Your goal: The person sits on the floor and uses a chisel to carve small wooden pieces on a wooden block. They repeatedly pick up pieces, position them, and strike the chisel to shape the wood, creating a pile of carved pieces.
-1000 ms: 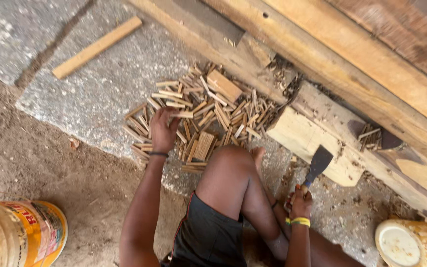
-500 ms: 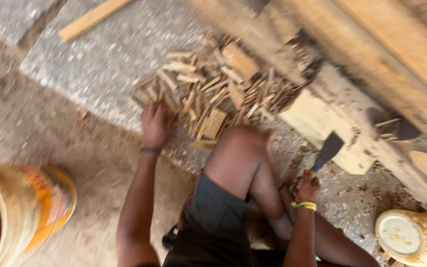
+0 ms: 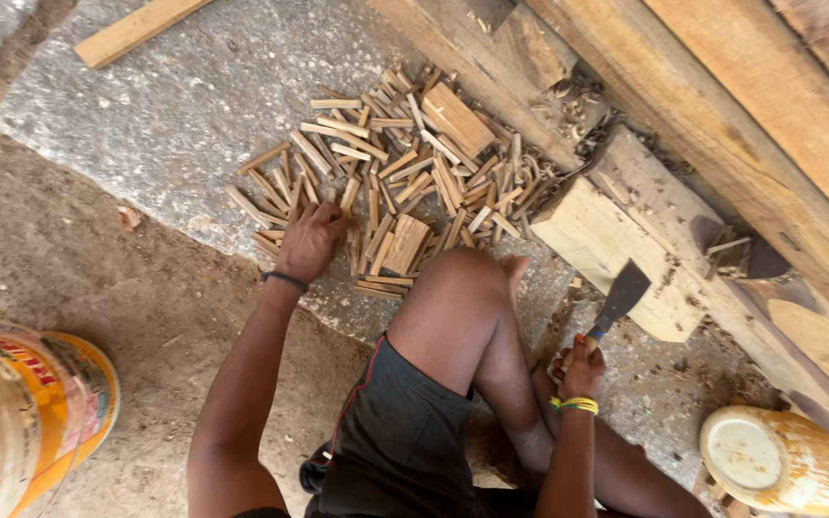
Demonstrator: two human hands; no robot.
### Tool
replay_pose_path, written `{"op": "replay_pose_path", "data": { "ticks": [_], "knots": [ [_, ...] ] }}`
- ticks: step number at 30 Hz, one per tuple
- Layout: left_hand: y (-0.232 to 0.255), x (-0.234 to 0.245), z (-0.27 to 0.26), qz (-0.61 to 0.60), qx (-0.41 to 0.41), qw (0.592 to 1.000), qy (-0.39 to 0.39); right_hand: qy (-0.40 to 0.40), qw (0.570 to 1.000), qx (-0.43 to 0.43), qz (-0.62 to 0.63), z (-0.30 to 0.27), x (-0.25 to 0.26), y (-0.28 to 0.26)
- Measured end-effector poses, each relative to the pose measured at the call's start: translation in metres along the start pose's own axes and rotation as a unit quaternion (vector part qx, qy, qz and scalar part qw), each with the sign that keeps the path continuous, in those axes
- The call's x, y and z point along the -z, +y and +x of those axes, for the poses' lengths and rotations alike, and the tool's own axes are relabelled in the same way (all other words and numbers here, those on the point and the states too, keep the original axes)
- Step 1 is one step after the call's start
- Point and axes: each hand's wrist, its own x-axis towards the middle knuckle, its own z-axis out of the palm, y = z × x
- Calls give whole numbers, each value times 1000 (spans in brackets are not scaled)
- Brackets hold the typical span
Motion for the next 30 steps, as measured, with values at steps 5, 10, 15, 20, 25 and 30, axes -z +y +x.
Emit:
{"op": "replay_pose_path", "data": {
  "ticks": [5, 10, 15, 20, 25, 30],
  "knots": [
    [-12, 16, -22, -17, 28, 999, -12, 10, 1000, -16, 2, -3, -5, -5],
    [-6, 7, 16, -62, 9, 996, 70, 21, 999, -3, -27, -10, -10, -14],
    [8, 4, 64, 56, -53, 997, -18, 27, 999, -13, -24, -10, -9, -15],
    [12, 15, 79, 130, -132, 978, -93, 24, 999, -9, -23, -12, -10, -16],
    [7, 37, 72, 156, -146, 976, -47, 15, 999, 2, -31, -15, -12, -20],
    [0, 32, 59, -1, -61, 998, -19, -2, 1000, -6, -7, -11, -10, -14]
  ]
}}
